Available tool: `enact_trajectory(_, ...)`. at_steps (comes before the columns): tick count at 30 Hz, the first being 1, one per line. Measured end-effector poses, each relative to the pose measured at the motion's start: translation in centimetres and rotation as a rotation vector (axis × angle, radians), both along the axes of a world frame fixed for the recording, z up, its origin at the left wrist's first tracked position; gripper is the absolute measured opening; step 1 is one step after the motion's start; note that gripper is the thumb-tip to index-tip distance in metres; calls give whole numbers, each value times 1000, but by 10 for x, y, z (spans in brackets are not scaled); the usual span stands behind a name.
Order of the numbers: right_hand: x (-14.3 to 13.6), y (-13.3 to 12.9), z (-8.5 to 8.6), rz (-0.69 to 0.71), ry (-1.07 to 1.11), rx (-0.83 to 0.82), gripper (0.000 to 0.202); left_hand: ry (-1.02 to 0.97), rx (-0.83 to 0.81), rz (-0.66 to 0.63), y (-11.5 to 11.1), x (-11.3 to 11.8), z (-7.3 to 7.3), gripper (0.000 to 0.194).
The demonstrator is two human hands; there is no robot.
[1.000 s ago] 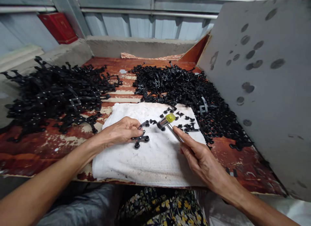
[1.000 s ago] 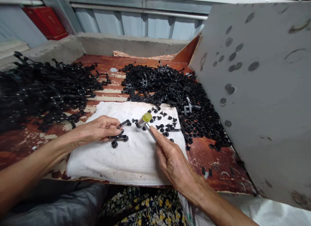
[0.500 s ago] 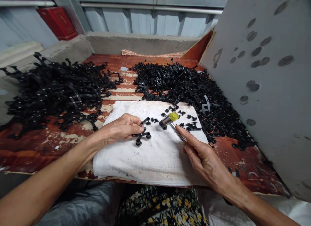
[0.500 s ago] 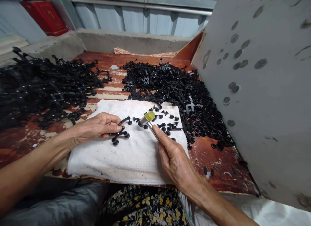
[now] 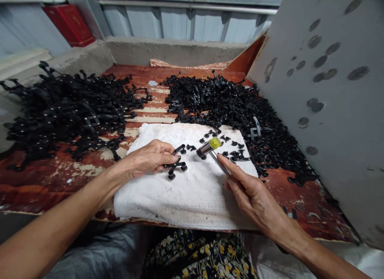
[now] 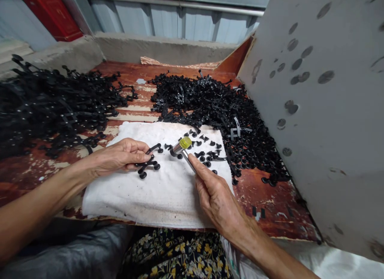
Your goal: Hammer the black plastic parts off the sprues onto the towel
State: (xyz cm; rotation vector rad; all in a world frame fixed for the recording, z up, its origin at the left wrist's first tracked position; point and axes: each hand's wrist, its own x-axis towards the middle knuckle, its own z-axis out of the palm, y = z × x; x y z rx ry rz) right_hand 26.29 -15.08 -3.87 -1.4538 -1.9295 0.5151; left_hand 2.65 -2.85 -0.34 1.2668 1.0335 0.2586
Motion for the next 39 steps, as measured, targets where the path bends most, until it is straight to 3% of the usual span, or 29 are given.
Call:
enact_trajectory(21, 2, 0, 0, 11, 26, -40, 54, 26, -23, -18, 0, -3, -4, 30)
enact_trajectory(30, -10, 20, 8, 99, -74, 86, 60, 192, -41, 4, 5, 1, 1, 20)
enact_trajectory(39, -18, 41, 16, 174, -321, 95, 67, 300, 15, -107, 16, 1, 9, 22)
